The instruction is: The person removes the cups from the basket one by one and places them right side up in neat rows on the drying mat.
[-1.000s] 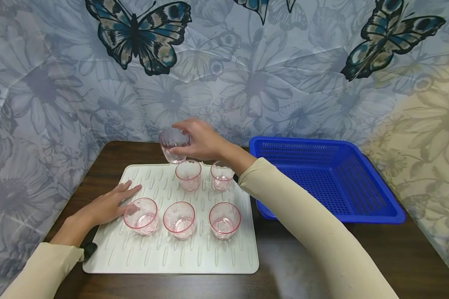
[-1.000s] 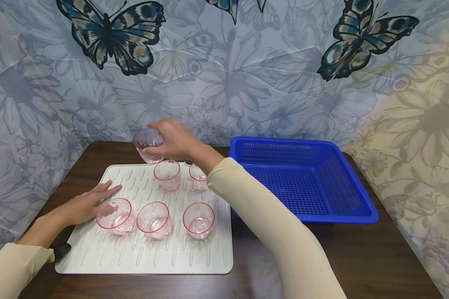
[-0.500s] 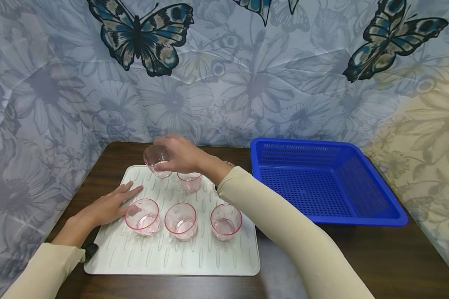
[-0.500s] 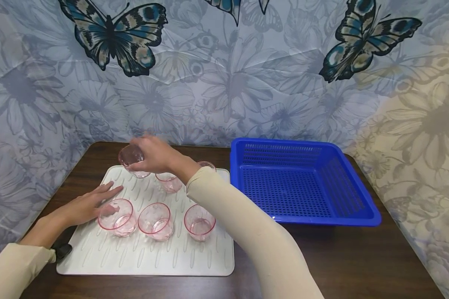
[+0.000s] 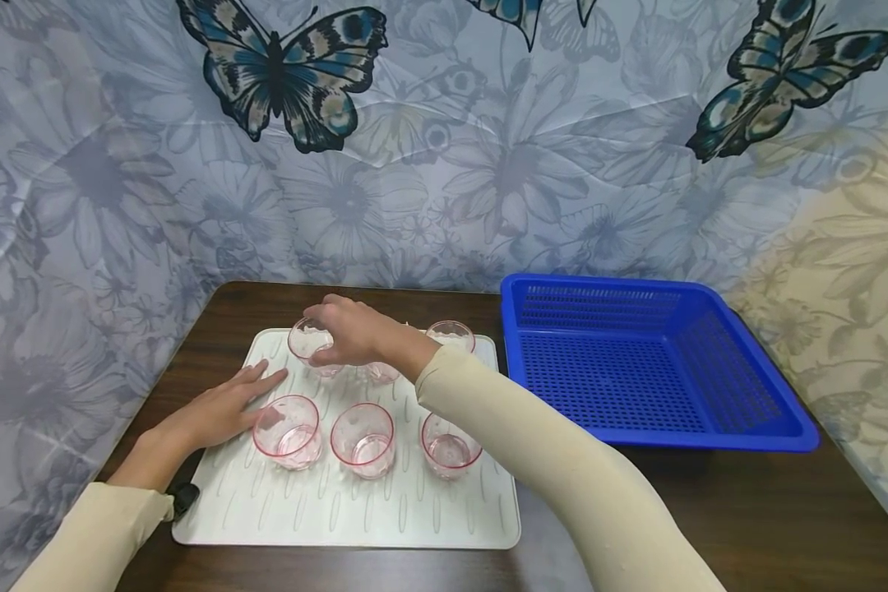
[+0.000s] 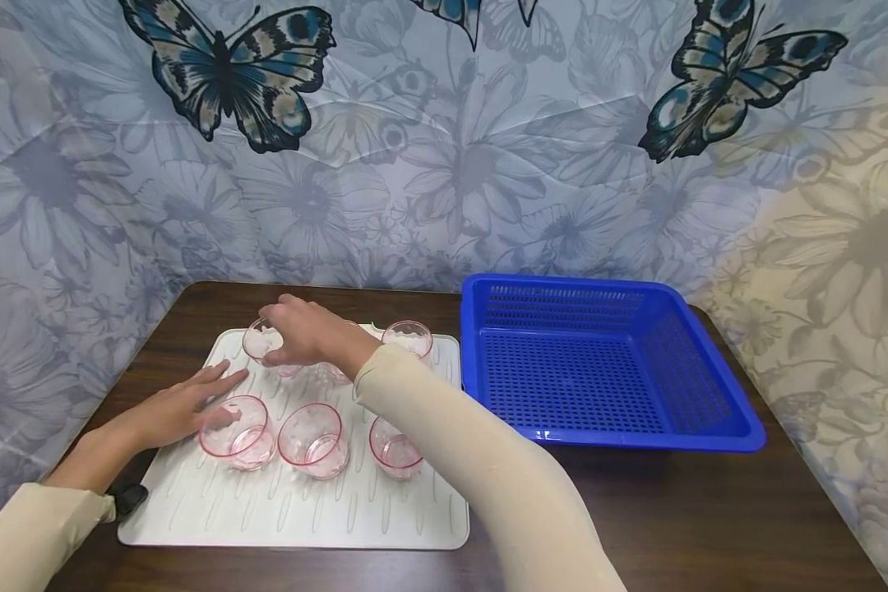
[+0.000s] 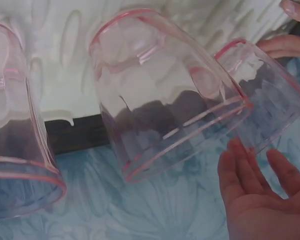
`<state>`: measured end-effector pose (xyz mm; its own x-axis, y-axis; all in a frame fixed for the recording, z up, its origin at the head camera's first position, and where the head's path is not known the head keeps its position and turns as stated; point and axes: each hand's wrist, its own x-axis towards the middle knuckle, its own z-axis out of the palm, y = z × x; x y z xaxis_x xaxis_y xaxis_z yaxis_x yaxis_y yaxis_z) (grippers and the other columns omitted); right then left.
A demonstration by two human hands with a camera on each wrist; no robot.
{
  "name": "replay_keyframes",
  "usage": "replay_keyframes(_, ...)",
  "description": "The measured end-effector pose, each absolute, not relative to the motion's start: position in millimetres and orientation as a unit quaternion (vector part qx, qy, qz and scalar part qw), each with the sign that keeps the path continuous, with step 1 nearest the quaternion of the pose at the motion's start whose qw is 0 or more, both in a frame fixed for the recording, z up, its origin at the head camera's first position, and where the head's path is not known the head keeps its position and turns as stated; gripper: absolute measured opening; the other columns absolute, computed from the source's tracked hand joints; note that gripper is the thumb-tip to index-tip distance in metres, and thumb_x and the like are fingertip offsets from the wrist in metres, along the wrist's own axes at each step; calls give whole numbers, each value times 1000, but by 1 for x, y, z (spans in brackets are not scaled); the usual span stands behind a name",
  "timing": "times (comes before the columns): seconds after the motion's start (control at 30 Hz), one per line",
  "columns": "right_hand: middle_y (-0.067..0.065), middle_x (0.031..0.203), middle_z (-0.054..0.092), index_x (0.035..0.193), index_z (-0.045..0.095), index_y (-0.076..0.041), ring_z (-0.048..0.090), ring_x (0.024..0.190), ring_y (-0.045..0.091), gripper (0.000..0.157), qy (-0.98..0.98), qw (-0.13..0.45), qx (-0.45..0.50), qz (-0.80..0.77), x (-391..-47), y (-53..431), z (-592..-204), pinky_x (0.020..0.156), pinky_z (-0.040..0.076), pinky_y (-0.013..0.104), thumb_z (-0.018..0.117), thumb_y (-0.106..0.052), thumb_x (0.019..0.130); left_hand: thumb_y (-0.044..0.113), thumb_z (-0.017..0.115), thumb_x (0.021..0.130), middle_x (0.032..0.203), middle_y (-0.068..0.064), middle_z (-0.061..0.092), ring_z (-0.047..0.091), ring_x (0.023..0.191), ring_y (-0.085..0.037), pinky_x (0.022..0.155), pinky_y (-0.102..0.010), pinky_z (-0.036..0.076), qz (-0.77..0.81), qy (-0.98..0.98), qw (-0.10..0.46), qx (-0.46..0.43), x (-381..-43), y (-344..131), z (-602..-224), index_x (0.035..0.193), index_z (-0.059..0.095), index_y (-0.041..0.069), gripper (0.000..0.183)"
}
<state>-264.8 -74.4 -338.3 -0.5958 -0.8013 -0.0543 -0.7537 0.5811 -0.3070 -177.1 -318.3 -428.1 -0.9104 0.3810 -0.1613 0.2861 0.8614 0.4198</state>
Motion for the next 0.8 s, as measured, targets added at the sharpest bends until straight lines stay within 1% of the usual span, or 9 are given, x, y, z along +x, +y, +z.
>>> replay_keyframes(0.17, 7, 131, 55, 147, 48, -9, 56, 114, 17, 67, 887, 104, -436, -112, -265, -77, -343, 101, 44, 36, 73, -36, 92, 49, 60, 96, 156, -34, 24, 22, 140, -57, 99, -75, 30, 197, 957, 119, 173, -176, -318, -427, 152, 41, 9, 72)
replay_keyframes(0.27, 8, 136, 52, 148, 47, -10, 55, 118, 17, 67, 888, 117, -431, -107, -264, -78, -343, 102, 44, 34, 73, -35, 92, 50, 60, 96, 156, -33, 24, 22, 140, -57, 98, -76, 29, 197, 957, 120, 173, -176, -317, -427, 153, 41, 9, 72)
replay_keyframes(0.4, 10, 145, 46, 150, 44, -11, 51, 128, 21, 67, 892, 132, -420, -101, -264, -79, -345, 107, 40, 37, 71, -36, 94, 50, 59, 96, 156, -33, 24, 22, 140, -57, 98, -77, 29, 198, 957, 120, 174, -176, -318, -427, 153, 40, 9, 73)
replay_keyframes(0.57, 10, 150, 43, 153, 40, -13, 49, 132, 24, 68, 899, 145, -404, -92, -264, -78, -345, 108, 40, 36, 67, -39, 95, 50, 59, 96, 156, -34, 24, 22, 141, -57, 98, -76, 29, 198, 957, 118, 175, -176, -318, -428, 153, 41, 9, 72)
replay_keyframes(0.73, 9, 155, 38, 155, 34, -15, 41, 140, 23, 72, 896, 154, -407, -89, -265, -71, -338, 111, 37, 37, 65, -41, 97, 49, 60, 96, 155, -35, 24, 22, 140, -58, 97, -76, 29, 197, 957, 117, 177, -177, -318, -429, 152, 41, 8, 72)
replay_keyframes(0.8, 9, 156, 37, 156, 33, -14, 38, 142, 23, 73, 894, 144, -415, -92, -267, -65, -332, 112, 35, 36, 65, -41, 97, 50, 60, 96, 155, -35, 24, 22, 140, -58, 97, -77, 29, 196, 957, 117, 177, -178, -319, -429, 152, 41, 8, 73)
